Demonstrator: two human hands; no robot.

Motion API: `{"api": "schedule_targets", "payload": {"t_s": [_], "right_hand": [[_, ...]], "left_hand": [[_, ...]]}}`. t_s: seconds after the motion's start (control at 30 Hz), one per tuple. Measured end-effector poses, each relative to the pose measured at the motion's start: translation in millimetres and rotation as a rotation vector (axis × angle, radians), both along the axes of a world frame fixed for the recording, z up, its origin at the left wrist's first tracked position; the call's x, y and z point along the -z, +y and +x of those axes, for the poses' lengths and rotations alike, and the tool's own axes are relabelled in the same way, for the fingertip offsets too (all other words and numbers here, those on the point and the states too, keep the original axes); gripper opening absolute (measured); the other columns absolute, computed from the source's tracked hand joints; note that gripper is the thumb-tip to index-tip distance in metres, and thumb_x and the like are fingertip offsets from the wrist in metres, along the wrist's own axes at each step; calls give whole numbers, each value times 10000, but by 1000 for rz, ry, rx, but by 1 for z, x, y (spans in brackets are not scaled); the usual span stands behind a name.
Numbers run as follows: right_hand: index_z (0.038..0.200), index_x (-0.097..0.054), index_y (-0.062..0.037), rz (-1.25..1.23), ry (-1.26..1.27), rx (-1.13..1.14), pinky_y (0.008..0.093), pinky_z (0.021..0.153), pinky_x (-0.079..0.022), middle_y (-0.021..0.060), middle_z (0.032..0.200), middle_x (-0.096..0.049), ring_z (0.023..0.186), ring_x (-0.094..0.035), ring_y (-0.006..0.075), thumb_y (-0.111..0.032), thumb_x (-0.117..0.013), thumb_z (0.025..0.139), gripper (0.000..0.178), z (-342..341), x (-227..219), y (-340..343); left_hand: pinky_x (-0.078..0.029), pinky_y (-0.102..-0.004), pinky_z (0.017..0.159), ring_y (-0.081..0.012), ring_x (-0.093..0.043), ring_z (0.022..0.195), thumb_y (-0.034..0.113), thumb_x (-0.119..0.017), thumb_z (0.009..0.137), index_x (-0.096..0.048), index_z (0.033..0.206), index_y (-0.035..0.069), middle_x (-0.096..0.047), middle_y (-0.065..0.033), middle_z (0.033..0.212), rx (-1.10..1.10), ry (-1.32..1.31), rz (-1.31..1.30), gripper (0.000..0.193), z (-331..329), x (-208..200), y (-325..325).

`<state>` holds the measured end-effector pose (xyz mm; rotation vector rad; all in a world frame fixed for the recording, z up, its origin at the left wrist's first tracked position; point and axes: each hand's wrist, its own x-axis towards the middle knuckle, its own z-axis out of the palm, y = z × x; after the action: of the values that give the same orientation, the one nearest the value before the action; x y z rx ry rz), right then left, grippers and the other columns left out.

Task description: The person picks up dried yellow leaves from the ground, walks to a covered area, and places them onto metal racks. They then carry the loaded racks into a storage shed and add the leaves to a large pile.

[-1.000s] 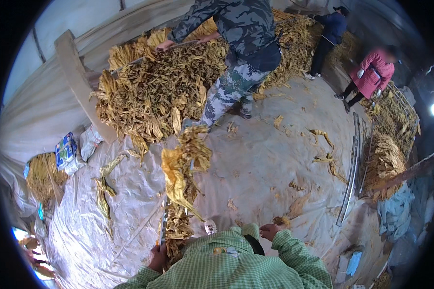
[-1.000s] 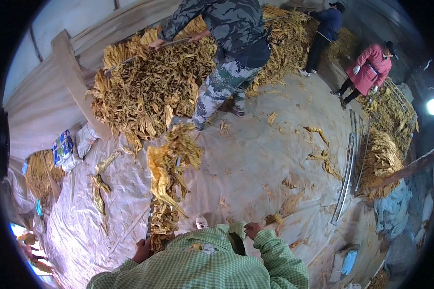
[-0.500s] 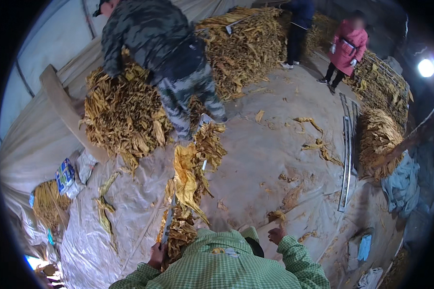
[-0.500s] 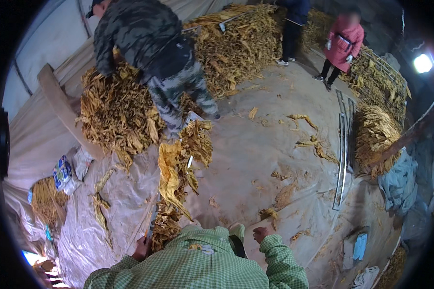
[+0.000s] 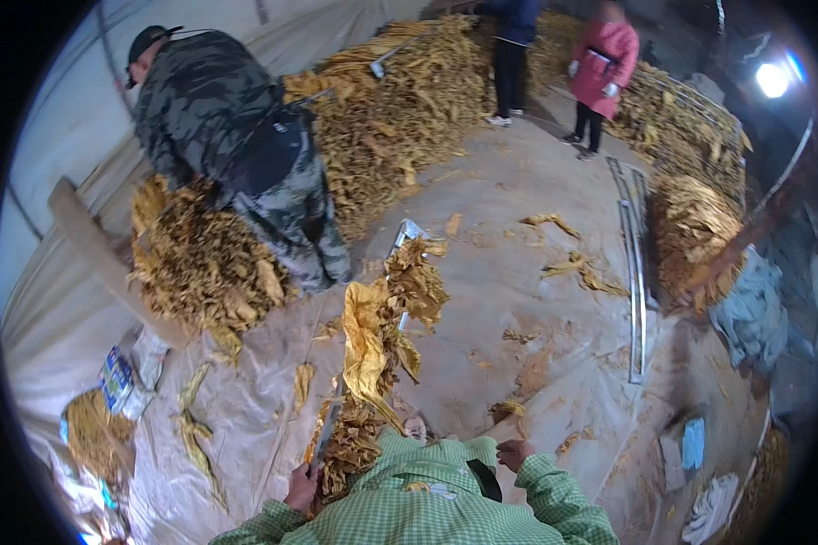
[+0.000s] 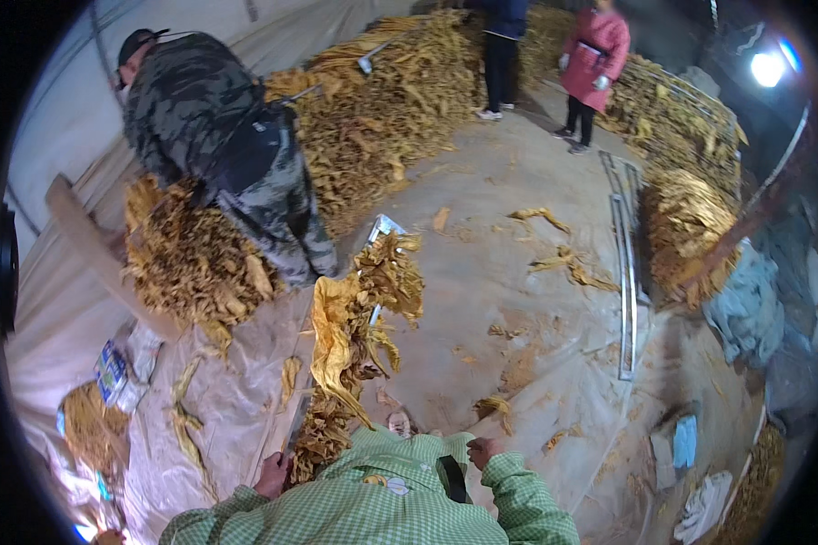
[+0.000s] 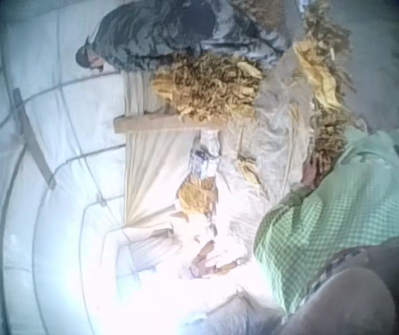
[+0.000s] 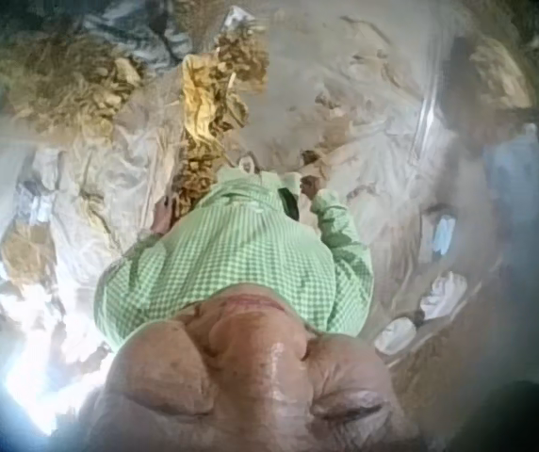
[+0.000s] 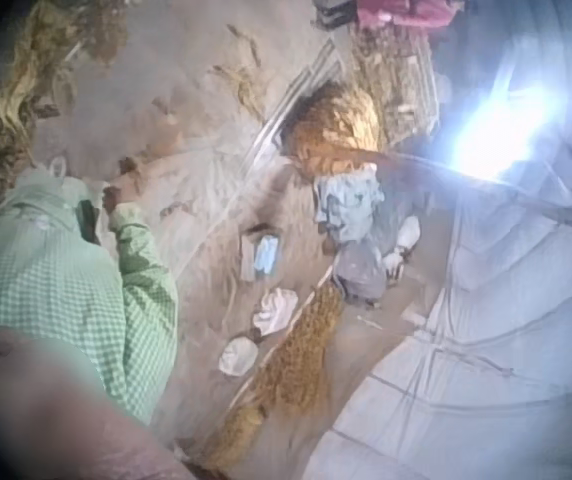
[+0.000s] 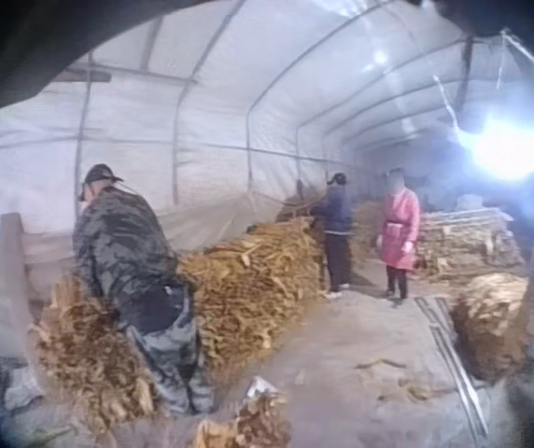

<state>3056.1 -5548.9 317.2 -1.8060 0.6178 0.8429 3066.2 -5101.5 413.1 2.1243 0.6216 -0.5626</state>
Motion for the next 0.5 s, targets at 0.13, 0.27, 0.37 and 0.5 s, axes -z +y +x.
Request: {"api": "schedule_targets", "payload": {"t_s": [0.13,0.27,0.37,0.5], "right_hand": [[975,-572,12,-84,-55,-119,300,636,-506,130,833,-629,682,-616,182,-34,-521,724,260,-7,16,-9],[988,-568,8,-96,-17,-36,301,656,-508,137,852,-626,727,-623,192,-46,-525,739,259,4,-3,-14],[996,-568,3,-129,-33,42,301,653,-508,140,853,-623,728,-618,190,-40,-532,751,252,9,-5,-21],[995,-569,2,-88,25,229,303,639,-507,135,843,-624,717,-612,184,-16,-528,742,256,2,9,-35]], "left_hand": [[-323,-305,501,-129,-369,561,232,-531,827,-440,678,-17,-418,-83,566,60,101,83,304,30,15,-11],[-293,-327,466,-124,-327,503,197,-516,839,-418,652,-7,-358,-66,531,44,208,-54,294,60,15,-13],[-313,-323,472,-121,-350,510,226,-530,833,-467,662,-20,-412,-64,529,56,175,-34,306,70,33,-13],[-278,-337,462,-138,-308,484,234,-543,825,-412,626,4,-342,-60,513,121,130,10,331,94,30,-37]]}}
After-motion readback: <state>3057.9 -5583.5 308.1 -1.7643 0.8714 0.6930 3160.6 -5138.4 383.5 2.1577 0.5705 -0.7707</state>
